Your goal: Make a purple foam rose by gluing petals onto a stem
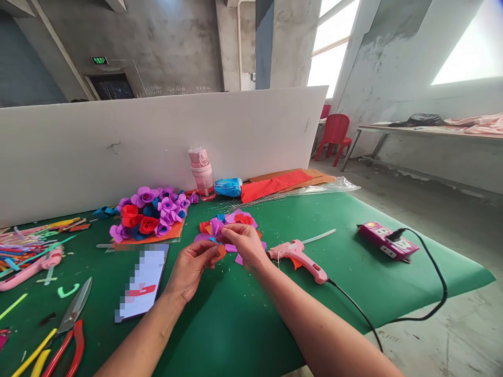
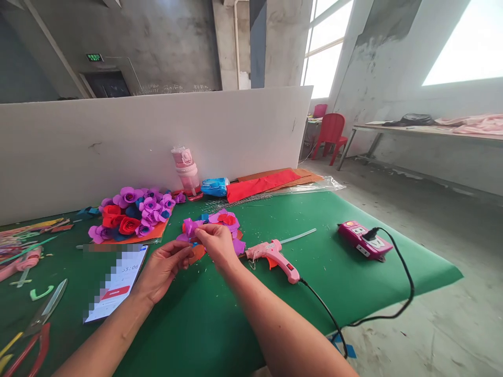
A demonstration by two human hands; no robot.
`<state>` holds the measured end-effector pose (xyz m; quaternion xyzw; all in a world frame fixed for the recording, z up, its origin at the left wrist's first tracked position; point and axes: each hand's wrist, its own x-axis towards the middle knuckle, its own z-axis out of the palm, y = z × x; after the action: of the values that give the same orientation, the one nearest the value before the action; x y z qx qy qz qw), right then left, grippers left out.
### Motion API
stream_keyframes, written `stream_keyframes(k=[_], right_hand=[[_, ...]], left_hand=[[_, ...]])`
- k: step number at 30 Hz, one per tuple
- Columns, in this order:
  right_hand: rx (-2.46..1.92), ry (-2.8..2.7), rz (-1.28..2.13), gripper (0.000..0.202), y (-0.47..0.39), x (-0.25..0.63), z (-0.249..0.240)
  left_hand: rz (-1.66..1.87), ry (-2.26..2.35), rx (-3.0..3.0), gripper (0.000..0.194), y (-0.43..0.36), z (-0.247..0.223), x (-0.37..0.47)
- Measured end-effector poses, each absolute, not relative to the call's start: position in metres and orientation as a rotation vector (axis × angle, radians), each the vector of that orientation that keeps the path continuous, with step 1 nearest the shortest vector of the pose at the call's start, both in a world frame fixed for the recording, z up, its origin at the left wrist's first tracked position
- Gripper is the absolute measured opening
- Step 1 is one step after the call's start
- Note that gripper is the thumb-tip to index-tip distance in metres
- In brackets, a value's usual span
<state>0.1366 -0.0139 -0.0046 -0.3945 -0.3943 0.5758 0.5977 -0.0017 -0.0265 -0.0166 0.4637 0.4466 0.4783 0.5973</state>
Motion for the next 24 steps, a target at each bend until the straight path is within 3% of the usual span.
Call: stream_keyframes(k=[24], right_hand=[[-0.887, -0.872, 1.436, 0.016, -0.0192, 0.1375, 0.0010]], left_hand=[[1.125, 1.056, 1.087, 0.019, -0.0260, -0.0184, -0.0008]])
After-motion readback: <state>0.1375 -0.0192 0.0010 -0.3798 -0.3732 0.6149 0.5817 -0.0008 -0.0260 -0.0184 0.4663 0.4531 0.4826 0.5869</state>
